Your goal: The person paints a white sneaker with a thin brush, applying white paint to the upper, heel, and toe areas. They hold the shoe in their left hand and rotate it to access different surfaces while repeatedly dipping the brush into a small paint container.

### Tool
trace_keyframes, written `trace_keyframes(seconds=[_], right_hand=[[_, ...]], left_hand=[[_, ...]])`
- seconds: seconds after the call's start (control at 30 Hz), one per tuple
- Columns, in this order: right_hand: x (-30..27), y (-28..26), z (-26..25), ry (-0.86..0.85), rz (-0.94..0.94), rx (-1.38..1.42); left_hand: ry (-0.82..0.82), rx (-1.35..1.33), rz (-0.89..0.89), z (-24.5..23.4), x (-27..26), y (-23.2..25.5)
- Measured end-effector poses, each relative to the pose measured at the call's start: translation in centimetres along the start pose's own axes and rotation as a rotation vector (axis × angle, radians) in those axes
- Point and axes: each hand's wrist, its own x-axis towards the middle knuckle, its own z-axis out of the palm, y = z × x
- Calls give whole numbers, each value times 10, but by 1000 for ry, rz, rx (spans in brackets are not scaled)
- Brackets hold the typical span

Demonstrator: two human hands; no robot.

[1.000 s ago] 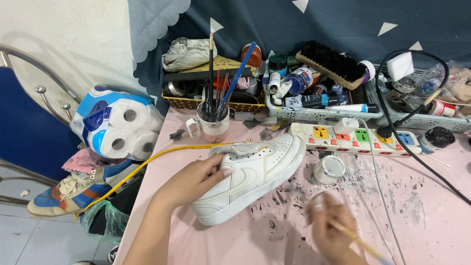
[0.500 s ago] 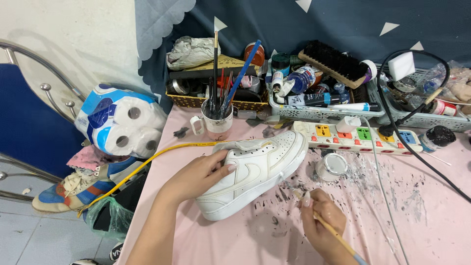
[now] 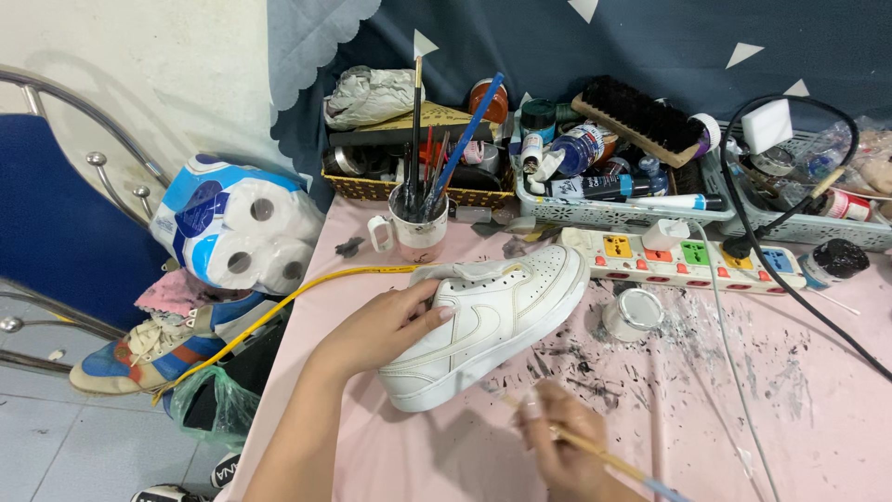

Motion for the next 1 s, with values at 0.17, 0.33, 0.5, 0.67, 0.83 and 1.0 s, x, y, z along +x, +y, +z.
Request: trace_keyframes(seconds=[0.17,0.33,0.5,0.67,0.83,1.0], right_hand=[[16,-9,-44,238,7,-227],[13,-1,-37,41,-112,-745],[-13,8,-11,-166,-240,-365],[-1,17,-23,-6,76,37],[20,4,-55,229,5,-211],[21,0,-32,115,-271,-518]], left_hand=[[1,2,7,-1,0,-1],[-1,13,12,0,1,-2],[8,-47,68,0,1,-3],[-3,17,26,0,2,-3],[6,13,38,0,1,-2],[2,32,18,0,1,-2]])
